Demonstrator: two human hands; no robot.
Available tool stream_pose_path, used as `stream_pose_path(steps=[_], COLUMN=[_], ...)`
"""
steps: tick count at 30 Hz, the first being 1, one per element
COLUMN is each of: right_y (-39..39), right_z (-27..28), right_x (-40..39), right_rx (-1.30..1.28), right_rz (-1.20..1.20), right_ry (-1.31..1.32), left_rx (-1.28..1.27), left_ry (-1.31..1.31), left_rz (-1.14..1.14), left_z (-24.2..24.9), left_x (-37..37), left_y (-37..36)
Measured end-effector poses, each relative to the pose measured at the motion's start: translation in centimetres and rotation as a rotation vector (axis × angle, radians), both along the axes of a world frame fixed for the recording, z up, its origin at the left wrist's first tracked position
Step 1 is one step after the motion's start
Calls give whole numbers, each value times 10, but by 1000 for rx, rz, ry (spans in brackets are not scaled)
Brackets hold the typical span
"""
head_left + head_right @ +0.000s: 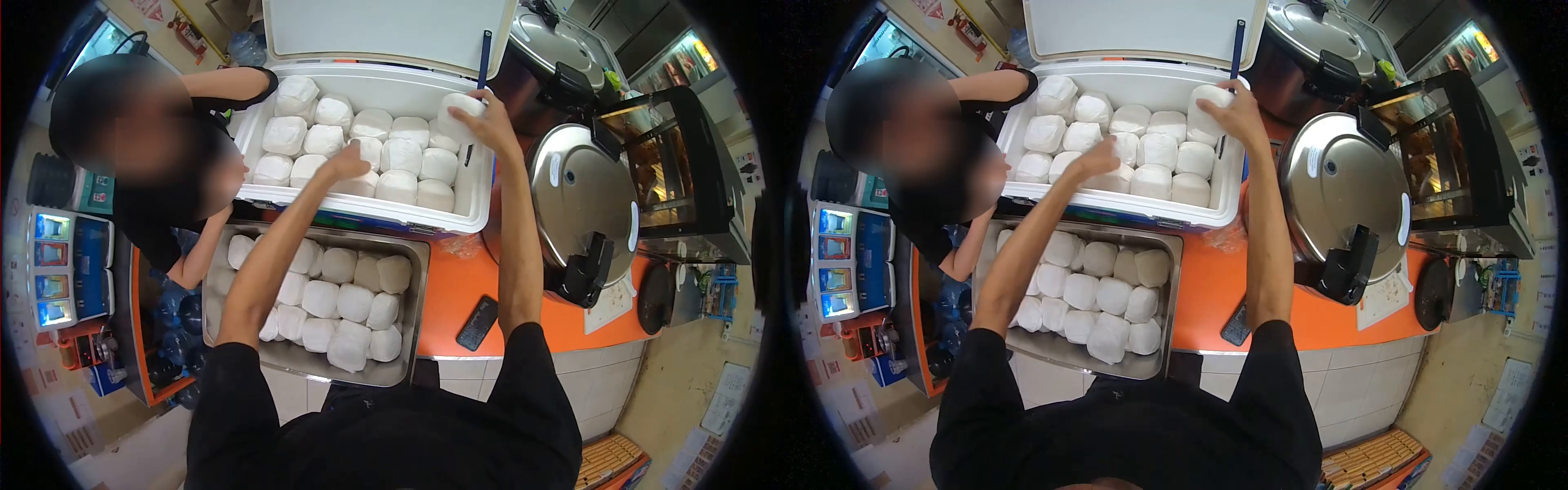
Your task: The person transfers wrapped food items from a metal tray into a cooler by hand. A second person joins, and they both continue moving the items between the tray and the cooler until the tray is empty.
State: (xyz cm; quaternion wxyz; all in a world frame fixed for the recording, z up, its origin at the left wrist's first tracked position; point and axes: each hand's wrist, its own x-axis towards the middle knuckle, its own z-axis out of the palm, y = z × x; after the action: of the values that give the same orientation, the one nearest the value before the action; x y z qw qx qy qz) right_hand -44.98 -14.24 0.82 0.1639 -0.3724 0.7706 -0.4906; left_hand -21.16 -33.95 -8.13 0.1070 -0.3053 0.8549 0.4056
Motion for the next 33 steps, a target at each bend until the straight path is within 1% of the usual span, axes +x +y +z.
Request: stream_pose_path(steps=[2, 3, 6, 7, 8, 9, 10, 11, 12, 14, 16, 17, 18, 20, 21, 22, 23, 24, 25, 26, 28, 29, 31, 32, 33], right_y=[-15, -27, -59, -65, -70, -70, -70, -67, -61, -44, -41, -41, -29, -11, 2, 14, 24, 33, 33, 26, 6, 1, -6, -11, -15], right_z=[5, -2, -33, -28, -40, -48, -54, -55, -57, -73, -79, -49, -12, 17, 11, -6, 0, -37, -73, -76, -123, -139, -159, -164, -168], right_x=[-5, -14, -32, -23, -12, 1, 14, 20, 21, 5, -3, 31, 77, 161, 203, 241, 293, 316, 335, 359, 392, 406, 431, 444, 456], right_rx=[138, 190, 372, 650, 784, 756, 715, 747, 779, 564, 592, 485, 389, 41, -42, -112, -25, 50, 274, 406, 561, 586, 630, 660, 687], right_rz=[100, 176, 265, 204, 87, 21, -47, 79, 218, 218, 248, 199, 143, 79, 105, 184, 320, 475, 643, 763, 566, 489, 308, 252, 192], right_ry=[158, 143, 327, 425, 704, 905, 1107, 1010, 914, 916, 1001, 1018, 1029, 963, 705, 524, 231, 253, 253, 358, 416, 434, 450, 379, 303], left_rx=[284, 418, 386, 417, 412, 406, 455, 559, 603, 580, 332, 124, -48, -388, -318, -369, -425, -481, -502, -433, -308, -313, -262, -233, -269], left_ry=[30, 43, 279, 361, 503, 644, 774, 812, 818, 857, 665, 554, 479, 332, 263, 137, 17, -102, -106, -121, -149, -120, -23, 22, -20], left_rz=[11, 14, 37, 90, 53, 18, 40, 92, 161, 252, 424, 405, 454, 529, 556, 481, 406, 329, 295, 310, 324, 409, 464, 472, 388], left_z=[13, 24, 49, 84, 100, 113, 135, 151, 152, 125, 95, 83, 66, 20, -8, -19, -26, -33, -42, -40, -33, -29, -51, -59, -55], left_x=[18, 27, 46, 56, 73, 93, 119, 151, 185, 250, 303, 327, 348, 377, 389, 394, 392, 389, 387, 387, 387, 390, 409, 416, 418], left_y=[-14, -20, 5, 33, 46, 59, 76, 91, 103, 120, 137, 141, 149, 162, 169, 180, 191, 200, 203, 200, 186, 179, 155, 143, 138])
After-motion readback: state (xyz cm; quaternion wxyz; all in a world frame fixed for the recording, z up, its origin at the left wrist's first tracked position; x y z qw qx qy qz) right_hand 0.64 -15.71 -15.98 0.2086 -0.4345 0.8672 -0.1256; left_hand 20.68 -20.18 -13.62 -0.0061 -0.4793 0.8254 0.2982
